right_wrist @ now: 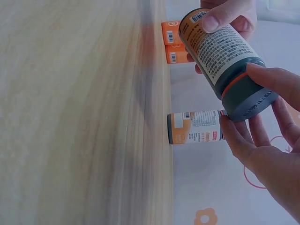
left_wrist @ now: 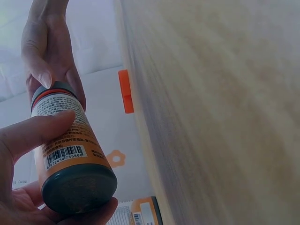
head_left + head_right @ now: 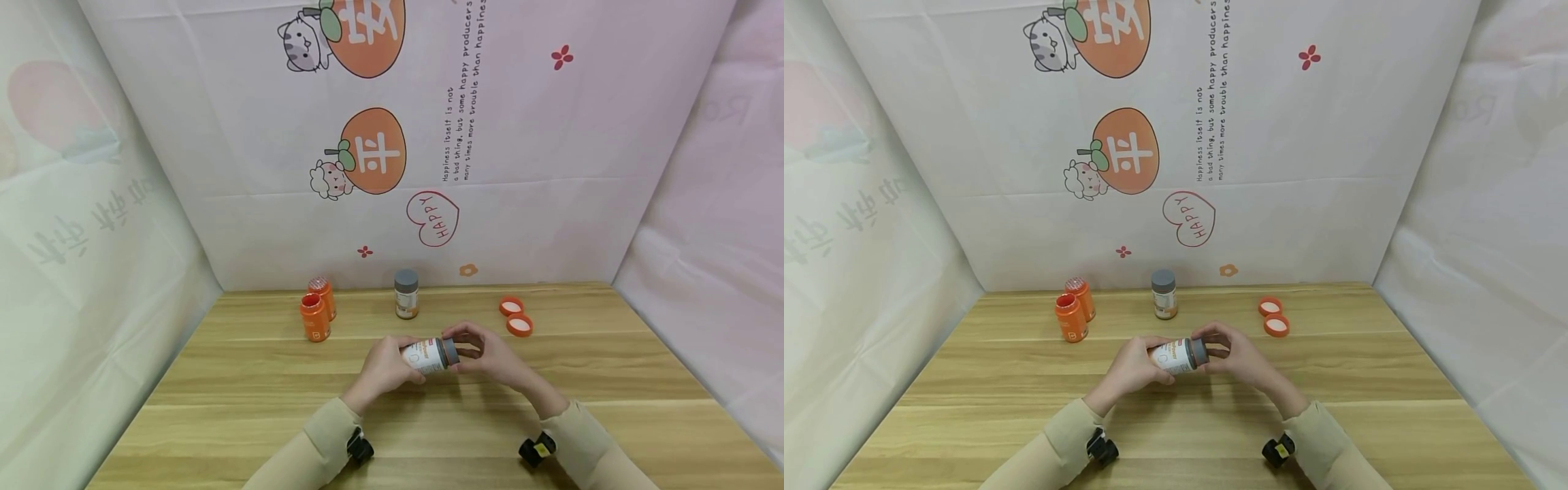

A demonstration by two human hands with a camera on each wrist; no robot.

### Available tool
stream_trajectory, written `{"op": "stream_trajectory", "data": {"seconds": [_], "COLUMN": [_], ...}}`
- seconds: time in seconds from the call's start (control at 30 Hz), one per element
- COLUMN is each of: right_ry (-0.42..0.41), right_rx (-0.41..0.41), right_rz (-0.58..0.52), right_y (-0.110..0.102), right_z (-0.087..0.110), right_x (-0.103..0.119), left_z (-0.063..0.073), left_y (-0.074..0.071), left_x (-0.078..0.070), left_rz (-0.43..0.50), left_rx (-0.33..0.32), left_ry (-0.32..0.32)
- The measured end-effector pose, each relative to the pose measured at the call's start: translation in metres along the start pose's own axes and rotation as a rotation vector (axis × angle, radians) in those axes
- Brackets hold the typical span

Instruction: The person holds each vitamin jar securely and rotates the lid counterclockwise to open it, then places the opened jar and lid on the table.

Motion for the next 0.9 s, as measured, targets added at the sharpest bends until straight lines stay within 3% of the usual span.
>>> {"op": "stream_trajectory", "data": {"seconds": [0.23,0.53,0.77,0.9], "right_ry": [0.025,0.210,0.370,0.421], "right_rx": [-0.004,-0.038,-0.032,-0.025], "right_rz": [0.014,0.134,0.118,0.109], "right_y": [-0.0011,0.0005,0.0005,0.0012], "right_z": [-0.0010,-0.0045,-0.0062,-0.0070], "right_x": [0.0013,0.0056,0.0037,0.0017], "left_z": [0.0004,0.0002,0.0011,0.0012], "left_y": [0.0002,0.0006,0.0011,0.0009], "left_x": [0.0009,-0.0008,-0.0026,-0.0033], "left_rz": [0.008,-0.009,-0.007,-0.010], "left_rx": [0.005,0.003,0.007,0.007], "left_ry": [0.003,0.006,0.006,0.005]}}
Point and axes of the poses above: each hand's wrist, its own z-axis away from the middle knuckle, its own y-axis out of the palm, x = y × z, the point moved 3 cm from there along -z, towards the middle knuckle, and after that the axes turned 2 degrees about -z, right-handed, at the moved point
